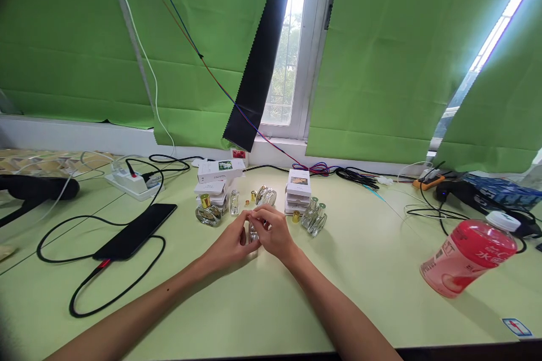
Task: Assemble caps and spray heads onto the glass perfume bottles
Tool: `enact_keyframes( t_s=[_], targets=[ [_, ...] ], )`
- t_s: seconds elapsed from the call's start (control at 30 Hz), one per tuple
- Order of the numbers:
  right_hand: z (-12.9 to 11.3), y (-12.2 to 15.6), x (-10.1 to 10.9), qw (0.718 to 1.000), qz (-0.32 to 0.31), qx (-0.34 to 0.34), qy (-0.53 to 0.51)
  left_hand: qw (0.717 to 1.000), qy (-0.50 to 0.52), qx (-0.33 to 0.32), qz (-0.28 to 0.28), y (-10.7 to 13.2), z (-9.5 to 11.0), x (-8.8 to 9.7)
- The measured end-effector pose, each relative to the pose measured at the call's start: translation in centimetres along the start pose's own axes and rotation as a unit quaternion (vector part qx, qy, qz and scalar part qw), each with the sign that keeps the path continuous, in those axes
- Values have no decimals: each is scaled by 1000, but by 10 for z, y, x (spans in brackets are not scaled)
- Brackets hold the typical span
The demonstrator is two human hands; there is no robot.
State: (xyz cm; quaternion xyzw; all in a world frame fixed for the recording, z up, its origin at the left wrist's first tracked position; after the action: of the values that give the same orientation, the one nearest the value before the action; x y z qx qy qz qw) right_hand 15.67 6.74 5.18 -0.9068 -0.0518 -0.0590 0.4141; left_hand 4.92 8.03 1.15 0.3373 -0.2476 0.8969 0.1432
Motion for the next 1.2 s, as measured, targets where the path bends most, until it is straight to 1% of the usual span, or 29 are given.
enact_keyframes(
  t_s=[0.3,0.57,0.73,0.87,1.0,1.2],
  targets=[
    [-1,3,-2,1000,7,-22,11,1000,-4,7,0,2,2,3],
    [-1,6,-1,999,16,-33,25,1000,-18,5,-16,1,1,0],
    [3,9,0,998,17,-53,35,1000,-6,-3,-13,1,4,2],
    [8,11,1,997,20,-63,32,1000,-6,-7,-23,1,5,1],
    [7,12,2,997,25,-62,25,1000,-7,-2,-29,1,4,-1],
    [2,11,3,998,27,-51,10,1000,-7,4,-19,2,3,0]
  ],
)
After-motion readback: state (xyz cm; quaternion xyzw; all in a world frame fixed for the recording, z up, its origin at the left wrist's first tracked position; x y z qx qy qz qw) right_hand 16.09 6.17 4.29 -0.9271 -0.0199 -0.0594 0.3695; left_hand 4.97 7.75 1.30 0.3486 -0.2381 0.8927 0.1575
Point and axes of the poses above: each hand's wrist, its own y-axis away from the middle knuckle, its own x-axis out of the back of the hand, z = x × y, the point moved 9 cm from there along -y, towards the middle knuckle, and after that the axes turned 12 degrees about -y, right-handed, at the moved point
